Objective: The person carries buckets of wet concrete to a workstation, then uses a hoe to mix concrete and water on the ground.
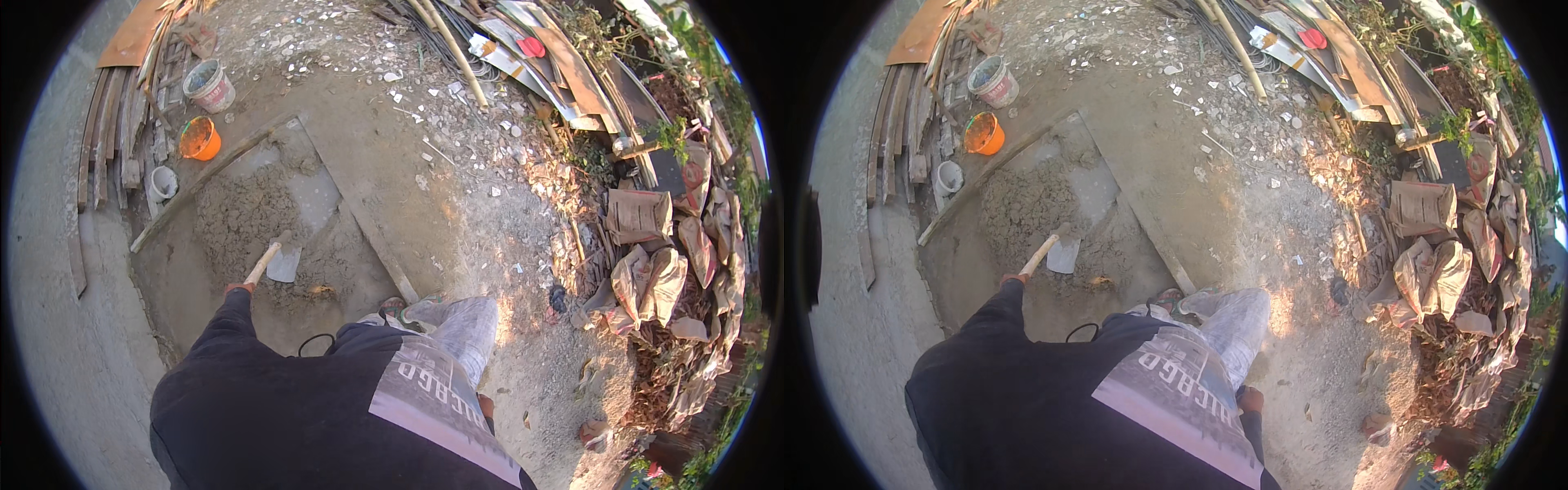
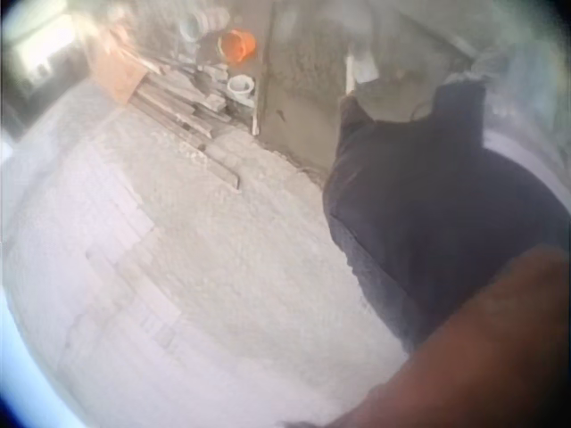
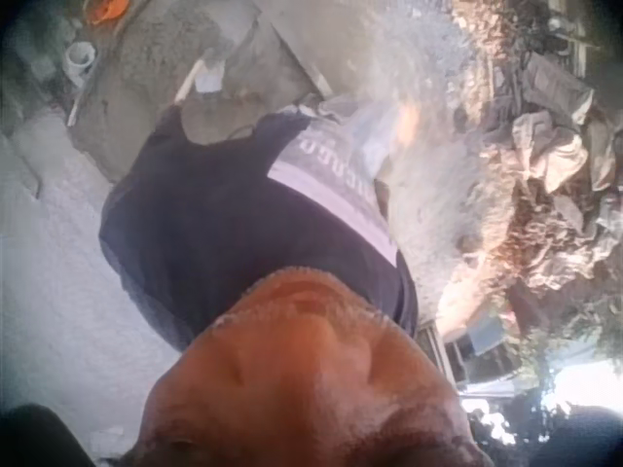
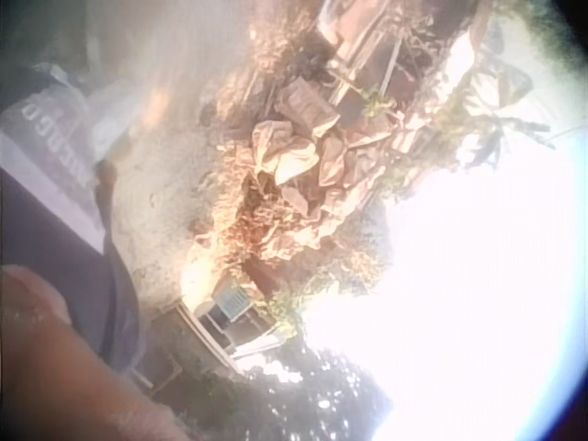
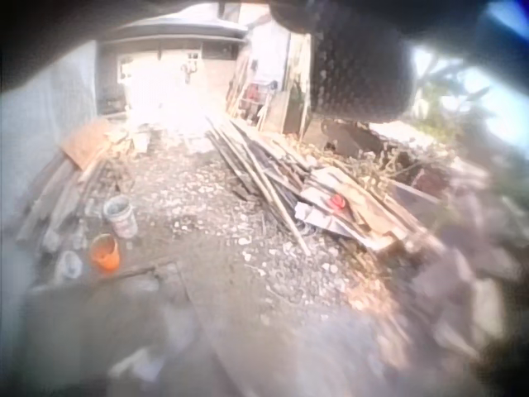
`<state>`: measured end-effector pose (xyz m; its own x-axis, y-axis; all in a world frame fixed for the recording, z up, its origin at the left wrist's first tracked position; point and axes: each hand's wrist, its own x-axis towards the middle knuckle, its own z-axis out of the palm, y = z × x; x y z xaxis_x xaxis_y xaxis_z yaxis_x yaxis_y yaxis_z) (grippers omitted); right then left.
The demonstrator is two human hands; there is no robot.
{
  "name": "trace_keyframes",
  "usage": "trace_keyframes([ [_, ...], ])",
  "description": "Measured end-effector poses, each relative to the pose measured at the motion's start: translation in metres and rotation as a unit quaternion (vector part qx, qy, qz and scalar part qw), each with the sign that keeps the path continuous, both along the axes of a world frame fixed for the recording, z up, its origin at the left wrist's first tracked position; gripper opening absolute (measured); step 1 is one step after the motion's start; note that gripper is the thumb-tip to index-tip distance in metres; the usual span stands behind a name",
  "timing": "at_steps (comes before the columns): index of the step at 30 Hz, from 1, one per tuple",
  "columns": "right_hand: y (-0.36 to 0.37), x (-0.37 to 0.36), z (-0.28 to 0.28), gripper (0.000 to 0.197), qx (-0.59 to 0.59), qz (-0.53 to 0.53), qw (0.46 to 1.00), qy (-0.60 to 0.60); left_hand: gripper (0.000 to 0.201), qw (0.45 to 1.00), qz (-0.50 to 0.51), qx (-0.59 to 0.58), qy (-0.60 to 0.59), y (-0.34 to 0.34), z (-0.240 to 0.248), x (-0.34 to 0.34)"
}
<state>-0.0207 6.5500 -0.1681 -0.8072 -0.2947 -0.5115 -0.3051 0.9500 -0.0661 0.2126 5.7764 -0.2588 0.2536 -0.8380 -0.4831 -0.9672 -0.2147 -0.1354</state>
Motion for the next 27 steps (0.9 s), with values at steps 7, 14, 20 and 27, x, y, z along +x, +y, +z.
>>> trace_keyframes([
  [7,-0.092,-0.246,-0.031,0.026,-0.248,-0.360,0.860,-0.262,0.046,0.971,0.210,0.055,0.100,0.023,-0.044,0.038],
  [14,-0.164,-0.501,-0.078,0.023,-0.218,-0.234,0.901,-0.294,0.041,0.912,0.304,0.141,0.236,0.100,-0.031,-0.131],
  [20,-0.298,-0.710,-0.073,0.014,-0.259,-0.166,0.912,-0.272,0.018,0.572,0.612,-0.021,0.546,0.097,0.041,-0.235],
  [27,-0.510,-0.841,-0.064,0.021,-0.311,-0.068,0.912,-0.258,0.007,0.447,0.661,-0.081,0.597,0.037,0.091,-0.423],
])
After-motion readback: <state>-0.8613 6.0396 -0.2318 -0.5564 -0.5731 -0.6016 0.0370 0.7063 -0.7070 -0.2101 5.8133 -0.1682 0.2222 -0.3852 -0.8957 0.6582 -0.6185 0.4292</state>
